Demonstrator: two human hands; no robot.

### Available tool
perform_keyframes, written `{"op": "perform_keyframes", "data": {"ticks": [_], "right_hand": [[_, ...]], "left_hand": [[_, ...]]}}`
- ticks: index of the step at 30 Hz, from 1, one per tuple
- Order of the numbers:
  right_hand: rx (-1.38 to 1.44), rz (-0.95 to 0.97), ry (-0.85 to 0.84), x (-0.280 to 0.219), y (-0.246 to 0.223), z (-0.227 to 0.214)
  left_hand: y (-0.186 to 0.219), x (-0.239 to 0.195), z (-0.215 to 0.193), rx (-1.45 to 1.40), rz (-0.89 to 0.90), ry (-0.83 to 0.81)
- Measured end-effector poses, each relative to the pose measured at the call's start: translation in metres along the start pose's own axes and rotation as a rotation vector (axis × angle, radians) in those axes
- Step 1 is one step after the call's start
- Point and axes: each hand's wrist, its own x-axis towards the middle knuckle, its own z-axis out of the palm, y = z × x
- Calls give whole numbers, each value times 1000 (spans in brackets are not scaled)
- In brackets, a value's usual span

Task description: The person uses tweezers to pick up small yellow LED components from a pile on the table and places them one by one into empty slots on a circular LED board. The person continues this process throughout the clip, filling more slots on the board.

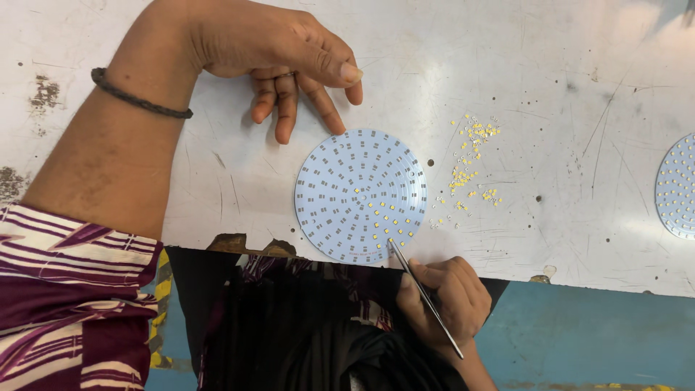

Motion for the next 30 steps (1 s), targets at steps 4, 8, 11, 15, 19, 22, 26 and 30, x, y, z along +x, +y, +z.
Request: {"op": "perform_keyframes", "data": {"ticks": [4, 8, 11, 15, 19, 22, 26, 30], "right_hand": [[2, 1, -10, 4, 0, -1], [-7, 2, -43, 4, 1, -4], [-24, 56, -19, 1, 6, -10], [-39, 253, 57, 2, 26, -28], [-28, 215, 84, 3, 39, -30], [-20, 174, 84, 4, 40, -29], [-37, 147, 76, 6, 37, -28], [-56, 150, 65, 9, 37, -28]], "left_hand": [[0, -1, 1, 11, -7, 16], [-1, 2, 0, 33, -18, 9], [-1, 5, -3, -45, 2, -109], [-3, 7, -4, -27, -18, -120], [-4, 8, -5, -30, -21, -110], [-5, 8, -5, -46, -18, -121], [-6, 9, -6, -50, -19, -120], [-8, 9, -5, -31, -1, -103]]}}
